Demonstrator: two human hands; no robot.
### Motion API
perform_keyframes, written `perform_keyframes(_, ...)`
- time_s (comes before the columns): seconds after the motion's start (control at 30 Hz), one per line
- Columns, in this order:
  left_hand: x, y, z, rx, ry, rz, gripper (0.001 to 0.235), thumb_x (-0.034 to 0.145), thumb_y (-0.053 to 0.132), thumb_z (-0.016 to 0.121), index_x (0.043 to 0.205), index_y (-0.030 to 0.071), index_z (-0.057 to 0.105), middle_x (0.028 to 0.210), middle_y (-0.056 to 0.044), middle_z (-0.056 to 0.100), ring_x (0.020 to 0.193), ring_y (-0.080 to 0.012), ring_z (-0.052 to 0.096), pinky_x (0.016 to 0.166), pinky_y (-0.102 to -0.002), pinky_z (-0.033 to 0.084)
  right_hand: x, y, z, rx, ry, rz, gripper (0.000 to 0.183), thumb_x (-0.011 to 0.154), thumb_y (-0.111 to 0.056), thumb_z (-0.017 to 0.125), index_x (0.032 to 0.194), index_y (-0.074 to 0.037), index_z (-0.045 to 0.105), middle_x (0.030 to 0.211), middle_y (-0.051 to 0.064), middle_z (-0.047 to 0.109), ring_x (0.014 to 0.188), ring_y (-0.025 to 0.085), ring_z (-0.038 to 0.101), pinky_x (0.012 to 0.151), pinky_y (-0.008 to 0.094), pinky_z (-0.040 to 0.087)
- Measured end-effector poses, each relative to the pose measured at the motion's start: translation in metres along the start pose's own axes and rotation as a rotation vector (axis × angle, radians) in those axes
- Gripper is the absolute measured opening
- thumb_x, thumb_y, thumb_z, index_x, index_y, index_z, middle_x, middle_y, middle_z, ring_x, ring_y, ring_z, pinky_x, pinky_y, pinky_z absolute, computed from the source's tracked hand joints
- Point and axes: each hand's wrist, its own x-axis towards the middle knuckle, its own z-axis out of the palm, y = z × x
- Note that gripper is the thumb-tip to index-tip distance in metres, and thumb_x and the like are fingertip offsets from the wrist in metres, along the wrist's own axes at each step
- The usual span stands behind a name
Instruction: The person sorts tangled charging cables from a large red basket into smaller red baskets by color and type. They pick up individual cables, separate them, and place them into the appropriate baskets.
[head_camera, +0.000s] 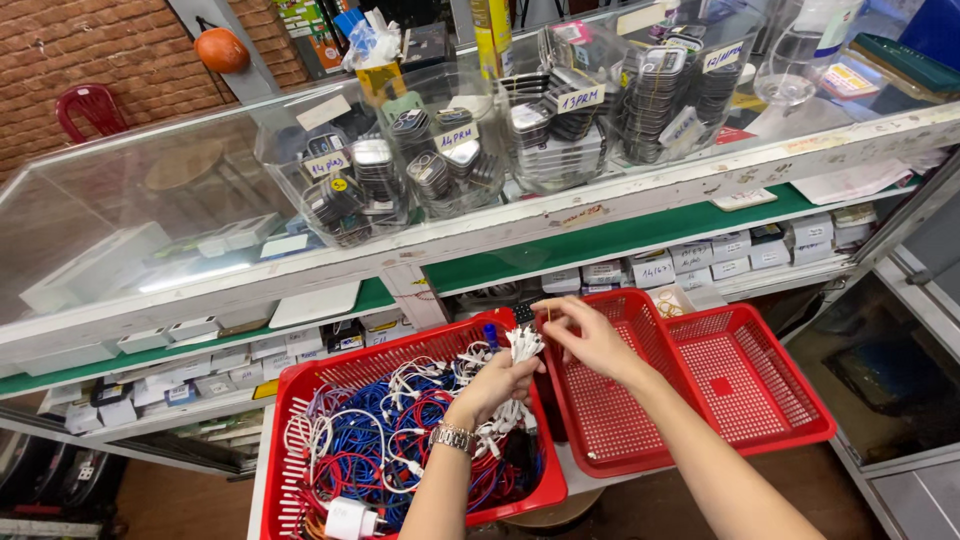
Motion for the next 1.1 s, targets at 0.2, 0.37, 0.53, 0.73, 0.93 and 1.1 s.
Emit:
perform_keyframes(0.2, -0.024, -0.025, -0.035, 0.133, -0.066, 0.03, 0.016, 0.102, 0.019, 0.058, 0.091, 0.008, 0.056, 0.066, 0.007, 0.044, 0.056, -0.0079, 0.043, 0.054, -0.029, 0.048, -0.014, -0.017, 0.062, -0.352, -0.008, -0.592, 0.033, 0.085, -0.012, 0.073, 0.117, -0.006, 0.072, 0.114, 0.008, 0.064, 0.11, 0.026, 0.058, 0.096, 0.041, 0.047)
perform_keyframes(0.37, -0.045, -0.029, -0.062, 0.144, -0.131, 0.025, 0.02, 0.101, 0.018, 0.062, 0.088, 0.004, 0.057, 0.064, 0.005, 0.044, 0.055, -0.009, 0.044, 0.055, -0.03, 0.049, -0.013, -0.025, 0.09, -0.417, -0.08, -0.516, 0.018, 0.087, -0.019, 0.072, 0.099, -0.006, 0.066, 0.103, 0.005, 0.064, 0.107, 0.023, 0.06, 0.093, 0.037, 0.05)
perform_keyframes(0.53, -0.066, -0.03, -0.071, 0.152, -0.191, 0.014, 0.023, 0.102, 0.021, 0.061, 0.089, 0.003, 0.057, 0.066, 0.003, 0.049, 0.058, -0.0096, 0.047, 0.058, -0.03, 0.049, -0.011, -0.019, 0.106, -0.34, -0.126, -0.326, 0.02, 0.09, -0.021, 0.068, 0.103, -0.006, 0.064, 0.1, 0.005, 0.064, 0.097, 0.02, 0.06, 0.084, 0.034, 0.051)
perform_keyframes(0.73, -0.079, -0.036, -0.075, 0.18, -0.171, 0.0, 0.028, 0.106, 0.03, 0.051, 0.091, 0.007, 0.056, 0.068, 0.003, 0.048, 0.059, -0.01, 0.049, 0.061, -0.03, 0.05, -0.018, -0.013, 0.117, -0.185, -0.047, -0.264, 0.035, 0.09, -0.029, 0.07, 0.117, -0.008, 0.065, 0.106, 0.004, 0.063, 0.094, 0.019, 0.06, 0.079, 0.034, 0.051)
perform_keyframes(0.93, -0.085, -0.033, -0.06, 0.013, -0.315, 0.054, 0.027, 0.11, 0.029, 0.052, 0.092, 0.009, 0.052, 0.071, 0.007, 0.042, 0.061, -0.0078, 0.041, 0.062, -0.029, 0.046, -0.023, -0.009, 0.109, -0.099, -0.142, -0.002, 0.05, 0.09, -0.036, 0.07, 0.134, -0.015, 0.059, 0.114, -0.005, 0.065, 0.1, 0.014, 0.063, 0.087, 0.03, 0.052)
perform_keyframes(1.1, -0.092, -0.029, -0.034, -0.168, -0.358, 0.034, 0.016, 0.107, 0.018, 0.054, 0.096, 0.007, 0.057, 0.075, 0.005, 0.047, 0.063, -0.0078, 0.044, 0.064, -0.03, 0.046, -0.031, 0.008, 0.117, 0.126, -0.106, -0.193, 0.036, 0.089, -0.026, 0.078, 0.115, -0.003, 0.066, 0.093, 0.004, 0.062, 0.087, 0.012, 0.059, 0.074, 0.03, 0.052)
